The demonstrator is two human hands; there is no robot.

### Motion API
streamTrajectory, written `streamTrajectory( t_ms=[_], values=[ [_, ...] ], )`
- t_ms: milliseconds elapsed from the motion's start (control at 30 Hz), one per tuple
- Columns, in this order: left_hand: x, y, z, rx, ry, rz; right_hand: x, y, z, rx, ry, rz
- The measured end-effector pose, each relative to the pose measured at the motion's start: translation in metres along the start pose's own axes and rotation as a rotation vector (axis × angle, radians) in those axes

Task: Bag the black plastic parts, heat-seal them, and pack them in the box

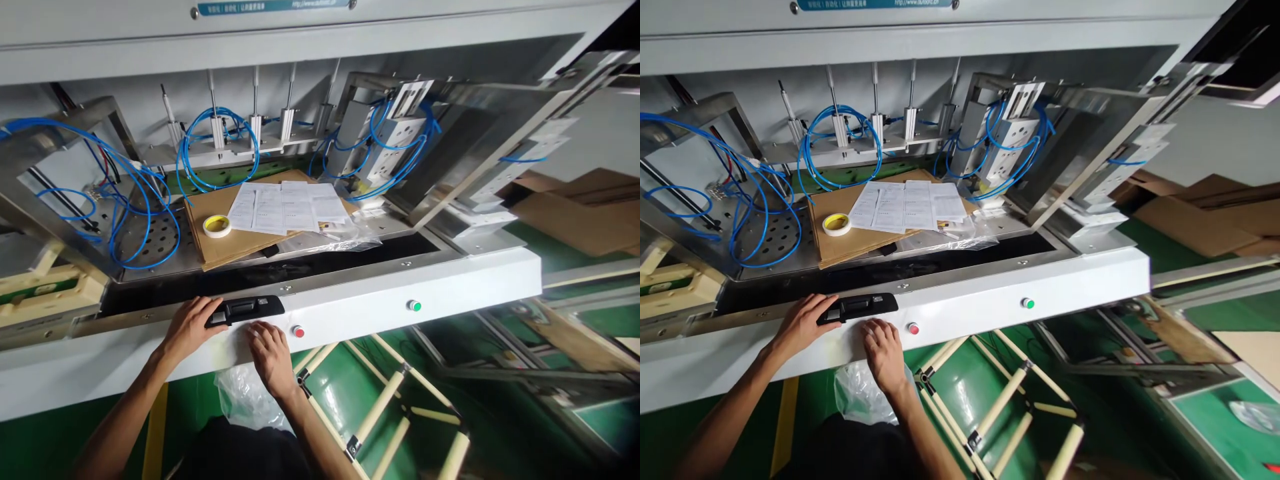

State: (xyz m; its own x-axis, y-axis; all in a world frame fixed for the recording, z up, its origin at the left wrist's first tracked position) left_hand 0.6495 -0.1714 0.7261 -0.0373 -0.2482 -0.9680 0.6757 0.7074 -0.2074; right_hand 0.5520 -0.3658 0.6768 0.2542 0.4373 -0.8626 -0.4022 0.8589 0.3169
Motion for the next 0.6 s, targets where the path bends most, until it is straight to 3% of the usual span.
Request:
streamTrajectory(
  t_ms=[400, 500, 600],
  values=[
    [0.007, -0.003, 0.010, 0.020, -0.052, -0.021, -0.003, 0.001, 0.000, -0.004, -0.018, -0.025],
    [-0.005, 0.009, -0.008, 0.005, -0.211, -0.099, -0.010, 0.003, 0.004, -0.006, -0.029, -0.028],
    [-0.016, 0.025, -0.049, -0.100, -0.459, -0.096, -0.018, 0.007, 0.008, -0.015, -0.027, -0.038]
  ],
)
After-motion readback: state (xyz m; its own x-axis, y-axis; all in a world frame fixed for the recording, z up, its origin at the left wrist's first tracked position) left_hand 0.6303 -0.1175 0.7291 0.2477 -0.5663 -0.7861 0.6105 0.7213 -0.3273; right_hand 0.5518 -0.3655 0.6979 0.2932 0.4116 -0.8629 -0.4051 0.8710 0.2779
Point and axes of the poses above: each hand's wrist, its own z-axis towards the middle knuckle, its own x-axis out of the palm, y = z × x, the point moved 5 cm from there along z, towards the middle knuckle, and after that the axes turned 11 degrees about y, right-handed, at the moved point
